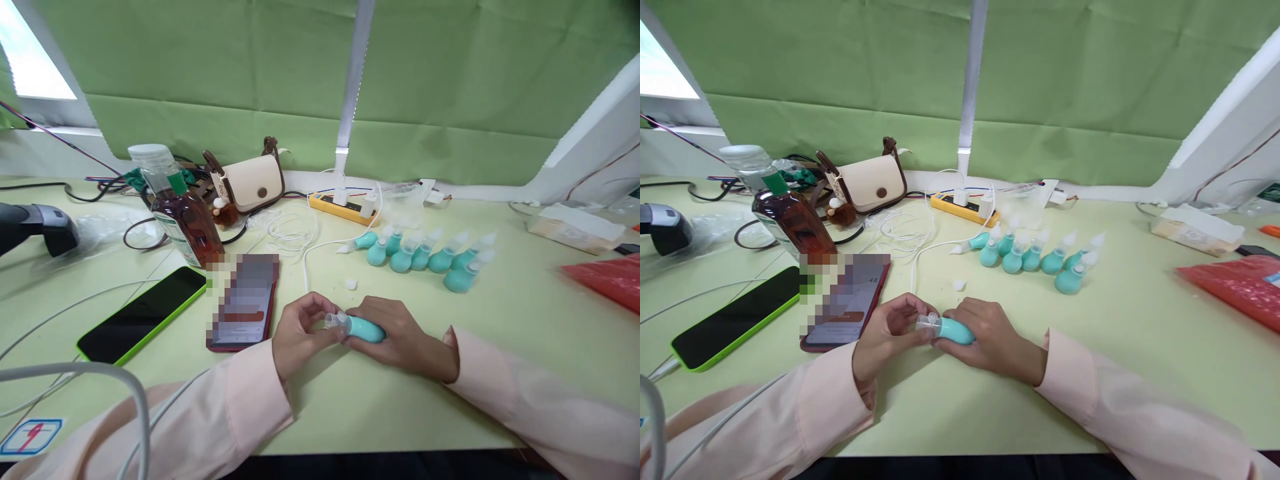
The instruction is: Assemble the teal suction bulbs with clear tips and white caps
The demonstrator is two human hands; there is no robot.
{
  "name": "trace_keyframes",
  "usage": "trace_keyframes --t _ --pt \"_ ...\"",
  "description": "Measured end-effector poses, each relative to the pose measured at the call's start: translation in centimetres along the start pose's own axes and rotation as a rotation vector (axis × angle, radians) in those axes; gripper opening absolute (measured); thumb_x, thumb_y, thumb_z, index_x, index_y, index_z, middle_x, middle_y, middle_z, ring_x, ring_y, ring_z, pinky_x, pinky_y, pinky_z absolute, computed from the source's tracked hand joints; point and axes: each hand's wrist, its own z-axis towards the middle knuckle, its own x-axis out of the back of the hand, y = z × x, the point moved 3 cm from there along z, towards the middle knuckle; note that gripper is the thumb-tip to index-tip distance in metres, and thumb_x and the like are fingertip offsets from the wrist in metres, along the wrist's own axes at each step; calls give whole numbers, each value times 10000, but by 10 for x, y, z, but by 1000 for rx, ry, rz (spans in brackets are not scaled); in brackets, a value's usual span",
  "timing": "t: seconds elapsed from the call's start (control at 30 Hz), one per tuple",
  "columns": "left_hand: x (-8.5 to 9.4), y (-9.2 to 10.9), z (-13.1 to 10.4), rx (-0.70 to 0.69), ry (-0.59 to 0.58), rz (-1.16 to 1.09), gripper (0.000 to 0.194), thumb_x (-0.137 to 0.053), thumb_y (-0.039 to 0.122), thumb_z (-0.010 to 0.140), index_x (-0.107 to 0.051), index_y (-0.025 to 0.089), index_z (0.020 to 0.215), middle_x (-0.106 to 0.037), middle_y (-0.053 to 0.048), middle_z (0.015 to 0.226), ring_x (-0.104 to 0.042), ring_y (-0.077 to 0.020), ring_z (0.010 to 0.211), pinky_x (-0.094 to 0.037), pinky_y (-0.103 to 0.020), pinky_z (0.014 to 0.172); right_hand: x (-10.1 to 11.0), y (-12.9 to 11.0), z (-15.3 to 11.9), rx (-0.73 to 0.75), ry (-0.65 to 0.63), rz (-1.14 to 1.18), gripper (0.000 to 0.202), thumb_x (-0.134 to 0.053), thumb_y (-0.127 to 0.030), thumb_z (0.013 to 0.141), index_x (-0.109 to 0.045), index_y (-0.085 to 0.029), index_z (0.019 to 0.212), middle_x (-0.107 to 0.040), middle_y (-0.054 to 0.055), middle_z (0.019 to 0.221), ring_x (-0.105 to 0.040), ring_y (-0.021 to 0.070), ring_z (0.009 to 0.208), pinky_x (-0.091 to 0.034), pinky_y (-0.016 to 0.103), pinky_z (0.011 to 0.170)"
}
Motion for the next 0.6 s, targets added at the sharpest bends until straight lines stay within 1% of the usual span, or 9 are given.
trace_keyframes --t 0.1,0.2,0.23,0.3,0.37,0.47,0.53,0.6 --pt "-3 3 -3 -70 -20 288 191 -625 241 644 -485 154 740 -525 -22 750 -500 -139 704 -427 -241 584 0 -3 0 11 51 11 161 -526 -312 742 -586 -164 756 -541 24 590 -470 115 556 -344 234 492" --pt "-7 7 -8 -180 -116 626 138 -522 285 737 -526 150 771 -514 -20 734 -470 -132 679 -393 -243 597 4 -5 0 30 48 78 155 -537 -298 735 -580 -156 693 -505 10 534 -429 103 519 -324 230 475" --pt "-8 8 -9 -215 -146 698 156 -486 299 761 -525 148 750 -506 -20 714 -459 -133 668 -378 -245 593 5 -6 0 35 34 108 161 -546 -303 729 -575 -154 675 -496 6 526 -422 100 515 -323 228 476" --pt "-9 8 -11 -258 -167 767 214 -445 325 780 -502 146 678 -472 -7 651 -429 -127 630 -343 -243 570 7 -7 0 29 -7 173 175 -571 -312 711 -565 -150 645 -487 0 530 -421 93 519 -330 222 486" --pt "-8 7 -11 -220 -164 748 270 -441 348 777 -462 149 596 -412 18 568 -385 -109 561 -296 -234 519 8 -8 1 0 -64 242 187 -598 -316 688 -558 -147 618 -483 -7 542 -425 83 521 -336 212 492" --pt "-7 3 -10 -41 -199 563 320 -467 372 759 -430 147 535 -322 47 491 -314 -82 488 -233 -227 468 7 -7 1 -60 -153 370 210 -633 -326 655 -556 -139 600 -482 -18 552 -427 69 513 -339 199 486" --pt "-7 0 -9 92 -238 370 312 -492 369 742 -446 139 538 -334 48 480 -304 -72 469 -222 -221 451 6 -7 2 -100 -191 455 217 -645 -331 642 -563 -132 610 -483 -22 554 -431 65 509 -343 195 481" --pt "-8 -3 -8 196 -271 187 286 -523 352 718 -468 130 547 -386 38 476 -322 -65 449 -227 -214 431 5 -6 2 -128 -223 519 216 -648 -328 639 -569 -127 624 -489 -21 562 -442 67 512 -350 195 482"
